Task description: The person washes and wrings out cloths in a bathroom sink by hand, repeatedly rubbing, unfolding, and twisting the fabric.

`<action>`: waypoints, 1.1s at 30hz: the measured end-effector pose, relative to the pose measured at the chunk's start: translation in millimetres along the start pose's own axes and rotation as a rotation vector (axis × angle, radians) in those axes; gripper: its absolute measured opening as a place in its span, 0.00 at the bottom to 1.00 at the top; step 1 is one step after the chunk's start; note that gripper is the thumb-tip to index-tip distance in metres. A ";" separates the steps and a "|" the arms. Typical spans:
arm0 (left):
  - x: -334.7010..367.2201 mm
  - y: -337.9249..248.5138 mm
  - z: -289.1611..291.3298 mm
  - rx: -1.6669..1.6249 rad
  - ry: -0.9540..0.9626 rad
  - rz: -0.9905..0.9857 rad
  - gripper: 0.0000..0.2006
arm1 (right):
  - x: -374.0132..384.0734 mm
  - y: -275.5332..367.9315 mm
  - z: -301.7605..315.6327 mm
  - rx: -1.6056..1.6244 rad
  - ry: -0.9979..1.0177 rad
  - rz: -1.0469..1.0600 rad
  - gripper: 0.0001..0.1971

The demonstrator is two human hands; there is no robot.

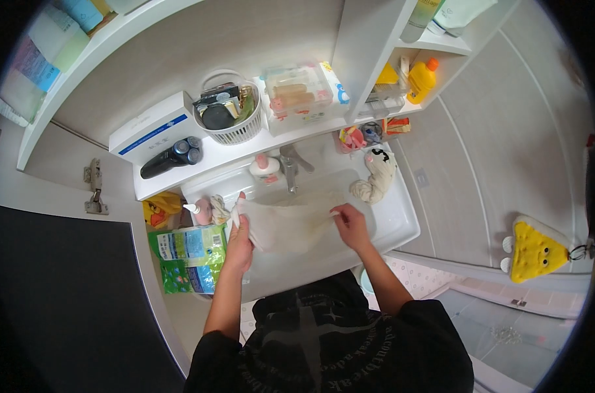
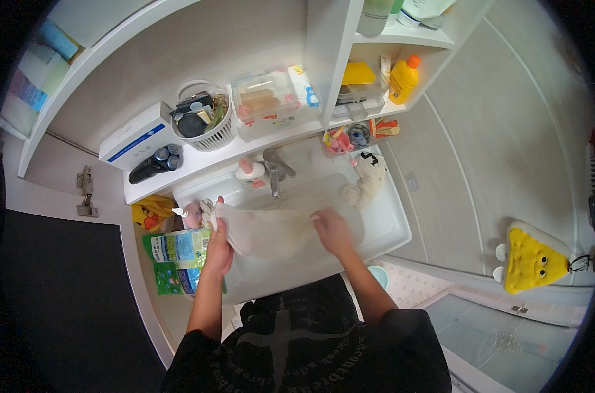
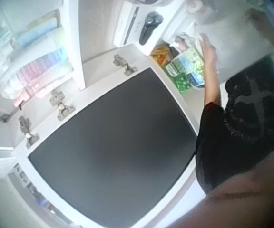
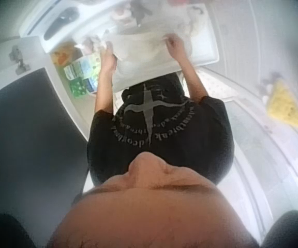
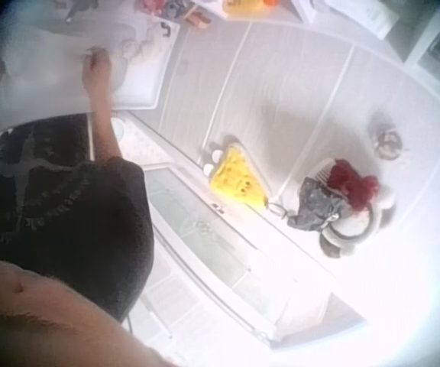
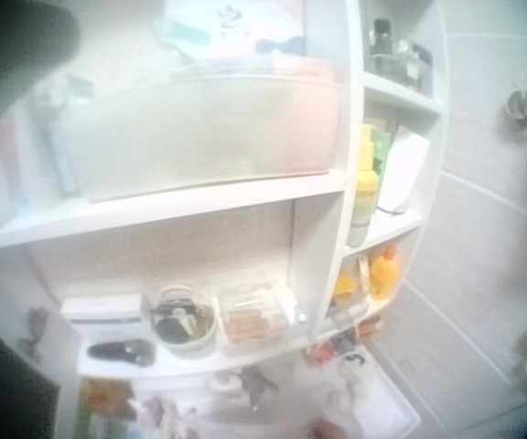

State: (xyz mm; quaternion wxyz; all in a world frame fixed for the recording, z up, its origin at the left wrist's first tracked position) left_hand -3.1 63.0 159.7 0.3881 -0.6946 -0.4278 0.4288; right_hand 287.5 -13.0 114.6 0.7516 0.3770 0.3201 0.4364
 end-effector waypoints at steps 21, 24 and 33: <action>-27.3 -59.8 -47.3 -0.414 0.213 -0.179 0.33 | -6.7 -146.6 -85.0 -0.044 0.013 -0.307 0.08; -17.2 -53.5 -23.6 -0.357 0.157 -0.171 0.33 | -4.0 -143.2 -86.2 0.641 0.043 -0.500 0.06; 4.8 0.6 42.2 0.393 -0.059 -0.052 0.21 | 2.6 39.5 0.4 0.680 0.269 -0.334 0.10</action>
Point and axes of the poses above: each hand's wrist, its own x-axis towards the middle knuckle, its own z-axis out of the back of the hand, y = z × x, the point moved 8 cm from there along x, towards the middle knuckle, and after that the axes turned 10 degrees about -z, right-handed, at the moved point
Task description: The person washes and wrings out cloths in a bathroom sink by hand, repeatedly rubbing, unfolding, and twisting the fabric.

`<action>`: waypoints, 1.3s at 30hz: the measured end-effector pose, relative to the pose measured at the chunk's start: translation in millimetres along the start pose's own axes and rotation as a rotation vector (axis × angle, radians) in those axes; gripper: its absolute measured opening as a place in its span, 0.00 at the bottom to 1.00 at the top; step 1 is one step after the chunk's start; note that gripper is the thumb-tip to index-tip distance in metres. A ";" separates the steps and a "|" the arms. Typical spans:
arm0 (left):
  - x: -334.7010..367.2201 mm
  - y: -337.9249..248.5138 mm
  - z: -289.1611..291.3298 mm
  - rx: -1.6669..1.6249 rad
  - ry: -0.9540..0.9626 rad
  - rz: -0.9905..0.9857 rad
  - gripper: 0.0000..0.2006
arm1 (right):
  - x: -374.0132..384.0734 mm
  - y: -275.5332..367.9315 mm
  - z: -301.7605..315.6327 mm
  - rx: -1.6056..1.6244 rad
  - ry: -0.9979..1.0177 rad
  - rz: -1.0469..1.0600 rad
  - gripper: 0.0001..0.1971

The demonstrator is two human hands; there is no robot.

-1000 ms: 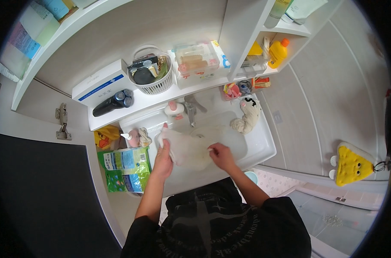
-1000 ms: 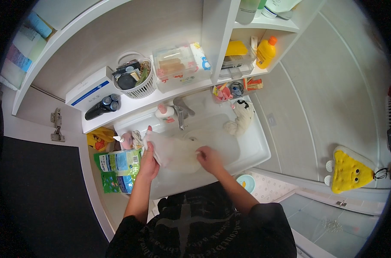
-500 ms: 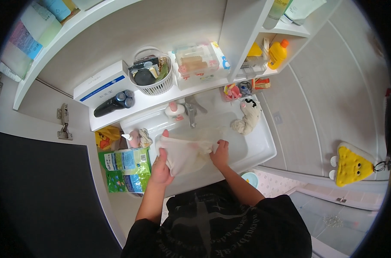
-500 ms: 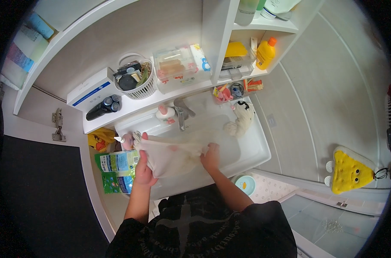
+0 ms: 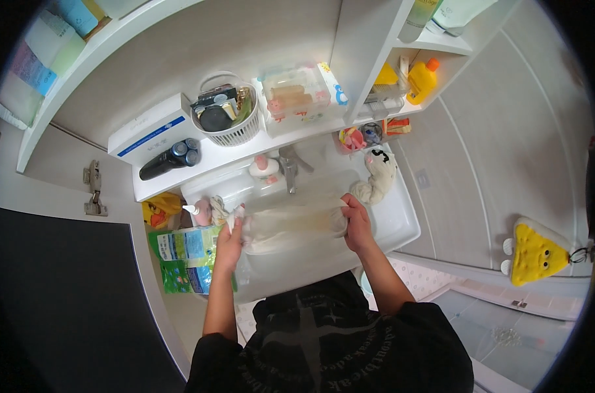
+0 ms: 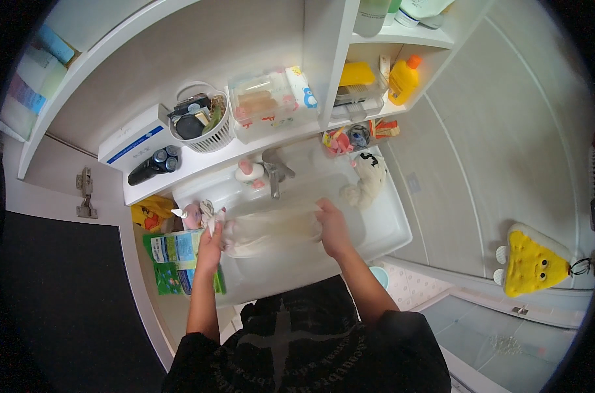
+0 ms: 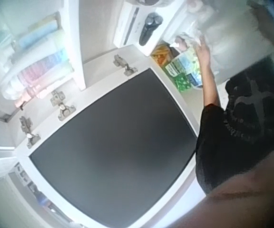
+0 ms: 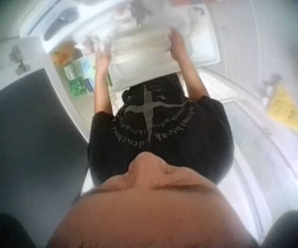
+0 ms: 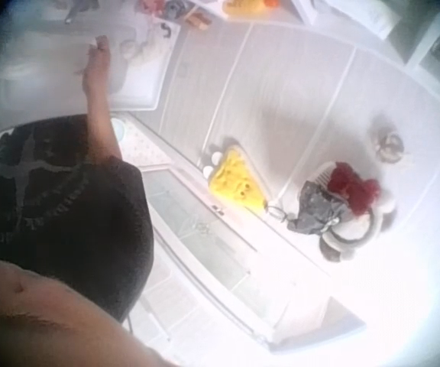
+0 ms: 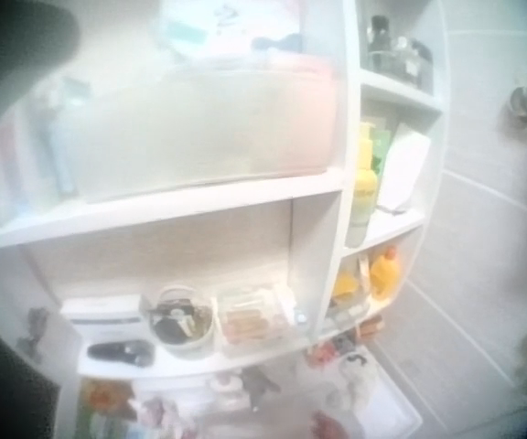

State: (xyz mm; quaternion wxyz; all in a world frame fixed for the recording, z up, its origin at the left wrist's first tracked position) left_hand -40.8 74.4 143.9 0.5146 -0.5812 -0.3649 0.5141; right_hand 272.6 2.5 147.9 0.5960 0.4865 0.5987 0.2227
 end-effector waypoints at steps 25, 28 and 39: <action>-6.1 51.0 -120.0 -0.539 0.091 0.272 0.16 | -2.9 2.6 -28.3 -0.207 0.191 0.268 0.20; -6.2 28.7 -113.3 -0.675 0.076 0.343 0.21 | -6.8 -28.3 -17.1 -0.514 0.046 0.412 0.29; -7.5 19.4 -95.6 -1.012 0.238 0.357 0.23 | 34.7 -91.3 14.3 -0.405 -0.085 0.231 0.19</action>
Point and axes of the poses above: each hand's wrist, its own x-axis towards the middle knuckle, its own z-axis out of the back of the hand, y = z × x, the point moved 8 cm from there along x, towards the middle knuckle, and after that the axes turned 10 degrees about -z, right-handed, at the moved point
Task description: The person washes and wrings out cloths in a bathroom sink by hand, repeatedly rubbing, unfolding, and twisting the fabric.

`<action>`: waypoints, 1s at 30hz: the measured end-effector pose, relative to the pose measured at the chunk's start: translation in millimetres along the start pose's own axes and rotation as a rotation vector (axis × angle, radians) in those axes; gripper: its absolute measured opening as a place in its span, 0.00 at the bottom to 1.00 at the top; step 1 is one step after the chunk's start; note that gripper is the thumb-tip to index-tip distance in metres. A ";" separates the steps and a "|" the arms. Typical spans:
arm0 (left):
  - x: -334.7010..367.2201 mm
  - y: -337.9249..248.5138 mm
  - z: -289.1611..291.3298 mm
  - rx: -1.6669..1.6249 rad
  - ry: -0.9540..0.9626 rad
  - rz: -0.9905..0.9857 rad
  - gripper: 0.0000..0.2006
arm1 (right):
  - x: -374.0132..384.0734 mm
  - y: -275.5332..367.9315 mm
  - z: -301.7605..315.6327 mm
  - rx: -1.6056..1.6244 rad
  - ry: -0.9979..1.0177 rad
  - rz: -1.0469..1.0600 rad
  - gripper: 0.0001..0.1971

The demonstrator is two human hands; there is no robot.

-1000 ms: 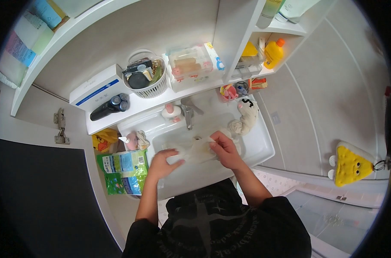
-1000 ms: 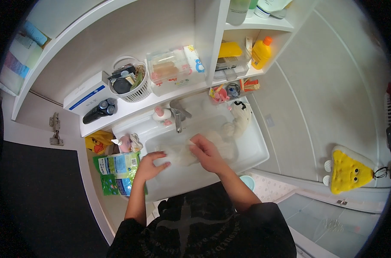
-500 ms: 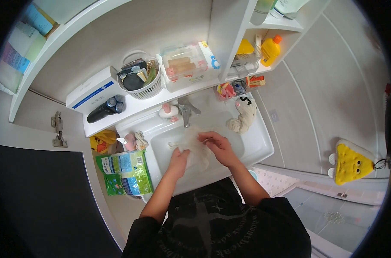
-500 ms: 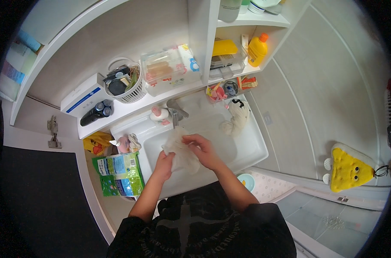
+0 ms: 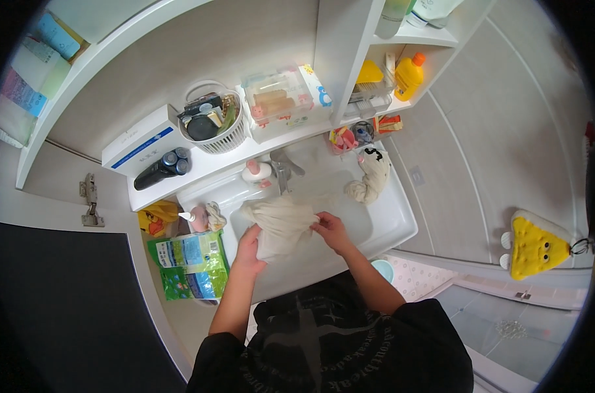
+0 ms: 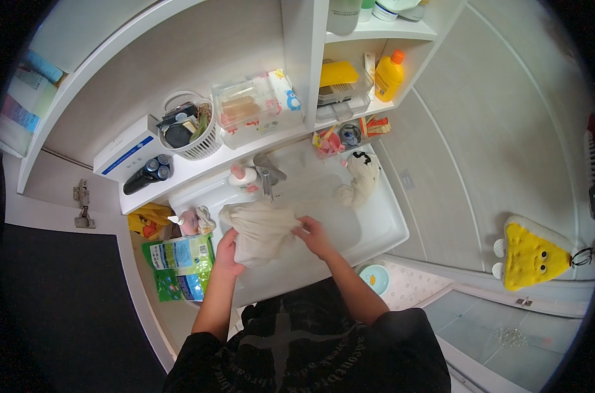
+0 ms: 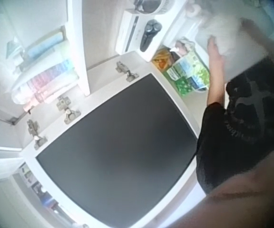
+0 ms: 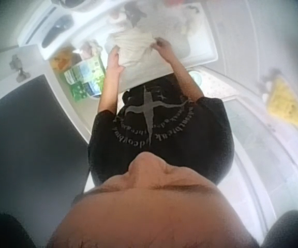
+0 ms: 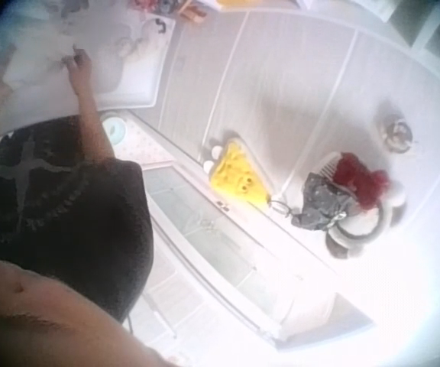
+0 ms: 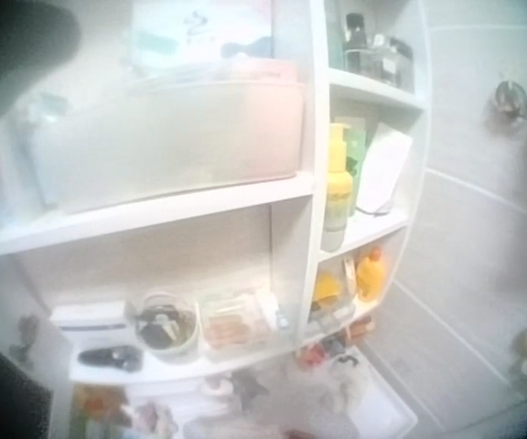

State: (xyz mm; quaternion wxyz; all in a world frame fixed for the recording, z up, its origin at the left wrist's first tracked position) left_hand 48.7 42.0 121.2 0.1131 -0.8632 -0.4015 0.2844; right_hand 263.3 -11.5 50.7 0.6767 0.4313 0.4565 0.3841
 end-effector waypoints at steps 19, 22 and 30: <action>-21.2 -80.6 34.3 0.648 -0.267 -0.197 0.19 | 0.3 119.5 70.4 -0.209 -0.174 0.122 0.08; -12.3 -83.2 24.0 0.821 -0.047 -0.303 0.19 | -1.1 133.1 75.6 -0.249 -0.259 0.178 0.07; -2.9 -102.7 70.2 1.192 -0.293 -0.366 0.09 | -9.2 135.3 119.6 -0.070 -0.525 0.093 0.05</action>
Point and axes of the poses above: each hand's wrist, its own x-axis towards the middle knuckle, its own z-axis out of the back of the hand, y = z × x, the point moved 8 cm from there along x, towards the middle knuckle, and after that the axes turned 10 degrees about -z, right-handed, at the moved point
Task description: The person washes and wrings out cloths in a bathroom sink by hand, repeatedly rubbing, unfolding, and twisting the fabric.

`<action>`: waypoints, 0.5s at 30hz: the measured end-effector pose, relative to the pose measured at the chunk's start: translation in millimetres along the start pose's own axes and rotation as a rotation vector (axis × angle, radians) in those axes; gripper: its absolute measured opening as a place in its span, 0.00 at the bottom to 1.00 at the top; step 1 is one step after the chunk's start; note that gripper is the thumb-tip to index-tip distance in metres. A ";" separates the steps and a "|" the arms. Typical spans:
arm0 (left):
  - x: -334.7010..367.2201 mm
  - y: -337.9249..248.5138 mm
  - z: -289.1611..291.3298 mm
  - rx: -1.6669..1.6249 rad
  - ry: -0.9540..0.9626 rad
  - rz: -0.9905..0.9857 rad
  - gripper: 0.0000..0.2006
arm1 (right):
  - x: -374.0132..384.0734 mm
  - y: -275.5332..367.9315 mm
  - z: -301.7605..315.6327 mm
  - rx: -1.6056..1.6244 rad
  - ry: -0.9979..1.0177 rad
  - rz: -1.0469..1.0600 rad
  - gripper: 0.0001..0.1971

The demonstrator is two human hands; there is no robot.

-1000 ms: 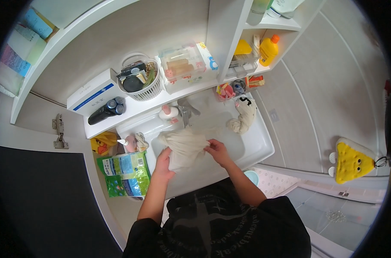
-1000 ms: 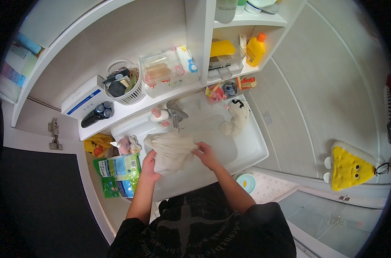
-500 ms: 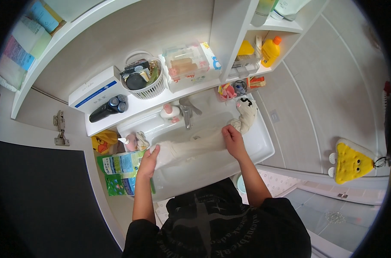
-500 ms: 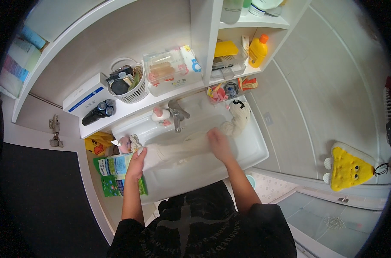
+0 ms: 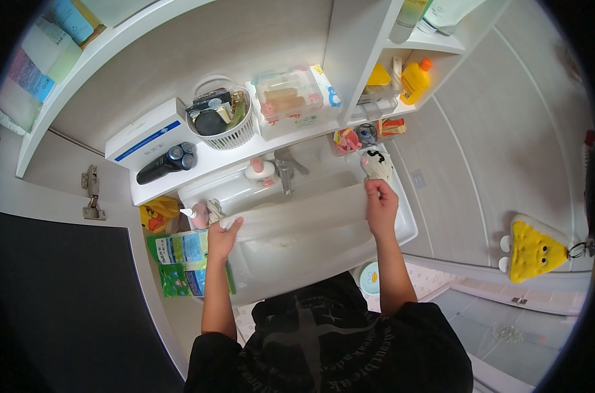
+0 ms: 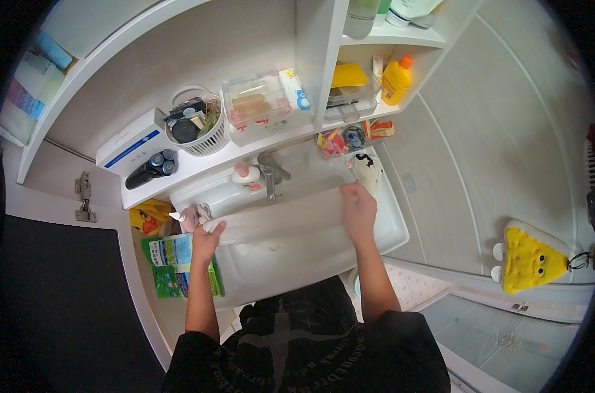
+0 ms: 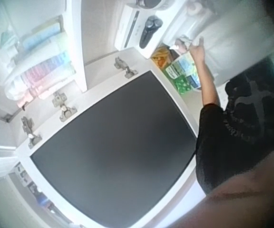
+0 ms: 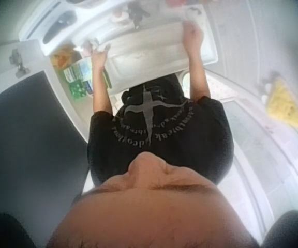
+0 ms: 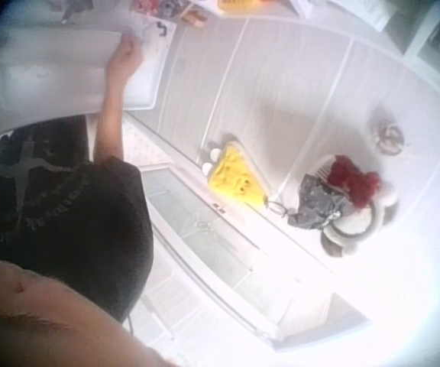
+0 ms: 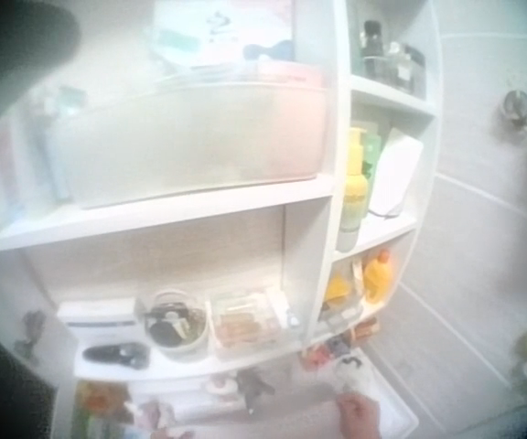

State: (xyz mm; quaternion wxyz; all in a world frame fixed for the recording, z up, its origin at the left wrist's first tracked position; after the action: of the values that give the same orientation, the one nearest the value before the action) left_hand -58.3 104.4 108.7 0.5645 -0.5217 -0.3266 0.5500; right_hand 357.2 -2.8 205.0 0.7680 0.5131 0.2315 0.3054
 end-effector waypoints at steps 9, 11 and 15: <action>-0.5 40.3 13.6 0.110 -0.073 -0.010 0.29 | -22.0 45.8 -9.2 0.312 0.250 -0.110 0.03; -0.9 34.9 16.6 0.294 -0.129 -0.025 0.33 | -26.8 49.6 -13.3 0.441 0.281 -0.148 0.03; -13.3 6.3 6.7 0.540 -0.246 -0.306 0.32 | -49.8 73.4 -32.8 0.382 0.443 -0.095 0.04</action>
State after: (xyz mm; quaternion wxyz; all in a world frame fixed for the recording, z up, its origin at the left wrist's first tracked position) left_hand -68.8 92.2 107.1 0.7149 -0.2279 -0.3093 0.5842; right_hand 283.0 4.3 263.3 0.6017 0.5580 0.4704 0.3246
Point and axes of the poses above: each hand's wrist, its own x-axis towards the middle knuckle, its own z-axis out of the back of the hand, y = z × x, the point moved 8 cm from there along x, towards the middle knuckle, and after that the axes turned 10 degrees about -z, right-handed, at the moved point
